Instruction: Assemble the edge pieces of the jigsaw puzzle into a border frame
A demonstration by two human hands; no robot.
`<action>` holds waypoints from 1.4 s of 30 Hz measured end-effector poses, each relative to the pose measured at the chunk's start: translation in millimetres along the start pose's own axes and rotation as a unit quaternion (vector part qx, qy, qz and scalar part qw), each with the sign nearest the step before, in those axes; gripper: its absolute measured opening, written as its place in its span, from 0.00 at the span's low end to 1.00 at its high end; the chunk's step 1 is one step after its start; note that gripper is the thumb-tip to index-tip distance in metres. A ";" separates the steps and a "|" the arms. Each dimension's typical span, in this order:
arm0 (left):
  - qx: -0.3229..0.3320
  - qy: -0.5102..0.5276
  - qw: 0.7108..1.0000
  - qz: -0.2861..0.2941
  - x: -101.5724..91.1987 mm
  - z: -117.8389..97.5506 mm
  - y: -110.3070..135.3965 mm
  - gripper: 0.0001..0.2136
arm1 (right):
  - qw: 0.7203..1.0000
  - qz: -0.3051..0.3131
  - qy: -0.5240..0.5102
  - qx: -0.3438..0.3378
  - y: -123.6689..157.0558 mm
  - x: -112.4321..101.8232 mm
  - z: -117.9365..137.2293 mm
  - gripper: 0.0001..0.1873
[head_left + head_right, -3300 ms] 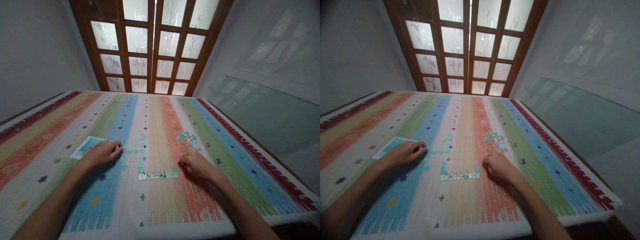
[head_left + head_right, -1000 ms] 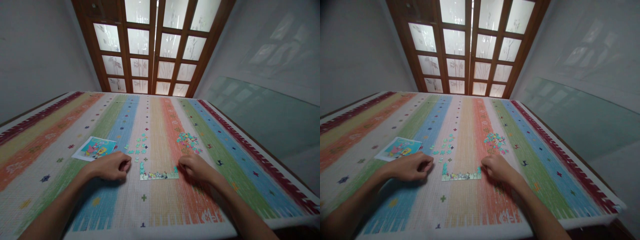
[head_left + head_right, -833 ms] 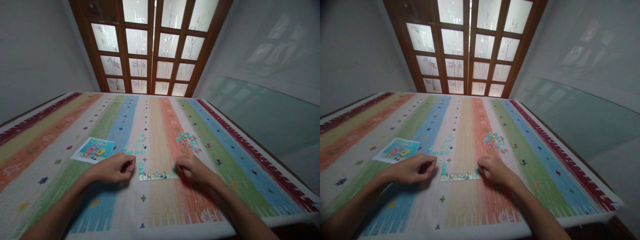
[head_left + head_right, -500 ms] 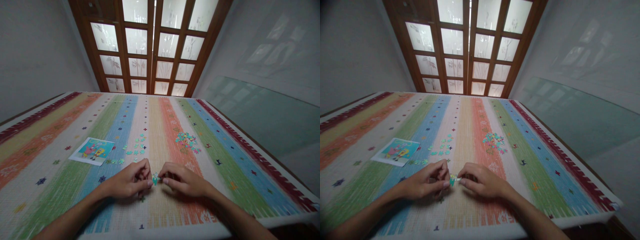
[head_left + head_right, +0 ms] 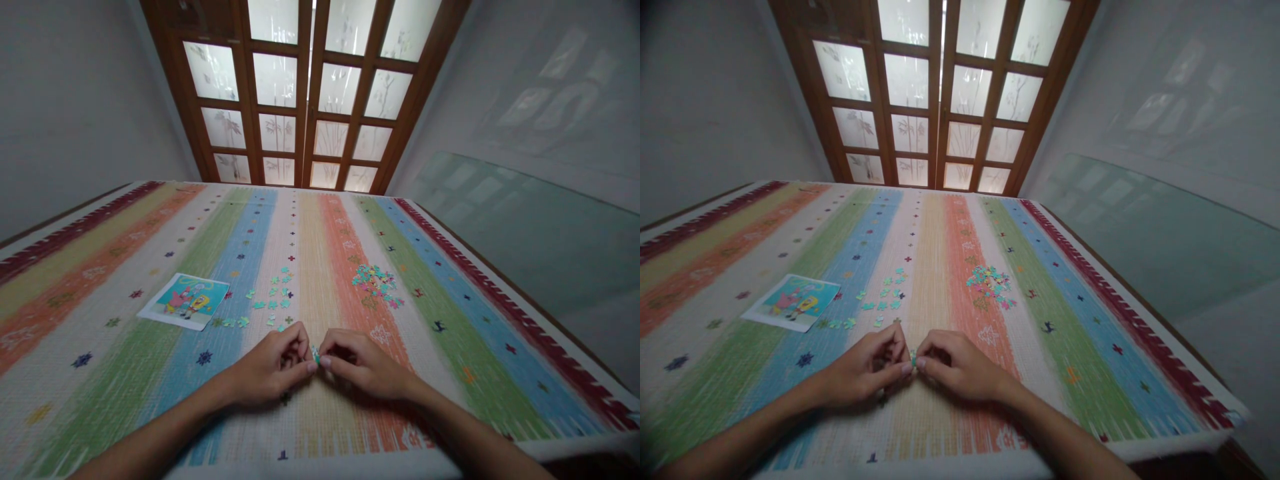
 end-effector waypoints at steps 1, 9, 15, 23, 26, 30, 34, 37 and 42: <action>0.018 -0.041 0.999 -0.009 -2.1 -0.9 0.1 0.11 | 1.000 -0.006 -0.003 0.003 -0.5 -1.9 -1.1 0.12; 0.191 -0.467 0.856 -0.116 -66.7 -14.5 4.5 0.15 | 0.990 -0.104 -0.033 0.093 -2.9 -49.3 -38.1 0.15; 0.088 -0.605 0.780 -0.136 -114.7 -0.3 8.4 0.12 | 0.986 -0.128 0.003 0.103 -1.5 -71.4 -55.0 0.11; 0.021 -0.630 0.770 -0.099 -116.8 15.7 6.2 0.17 | 0.989 -0.075 0.066 0.106 -0.9 -68.2 -55.7 0.07; 0.006 -0.631 0.771 -0.088 -116.5 18.5 5.4 0.17 | 0.990 -0.067 0.096 0.082 -0.8 -67.7 -55.3 0.06; -0.006 -0.629 0.773 -0.082 -117.1 21.3 5.6 0.17 | 0.987 -0.057 0.133 0.070 -1.0 -66.1 -56.5 0.06; -0.011 -0.624 0.777 -0.083 -118.1 24.2 6.2 0.16 | 0.981 -0.062 0.169 0.072 -1.6 -64.6 -54.7 0.05; -0.009 -0.614 0.785 -0.085 -118.8 25.3 6.4 0.16 | 0.977 -0.069 0.190 0.069 -1.8 -63.6 -52.1 0.04; -0.019 -0.612 0.787 -0.076 -119.0 26.6 5.9 0.17 | 0.975 -0.073 0.201 0.065 -0.7 -62.8 -52.7 0.02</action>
Point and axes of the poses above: each hand's wrist, its own y-axis away from the middle knuckle, its own x-axis out of the palm, z = x × y, the point moved 4 cm from there along -y, towards the middle knuckle, and after that the axes turned 2 degrees about y, right-handed, at the moved point
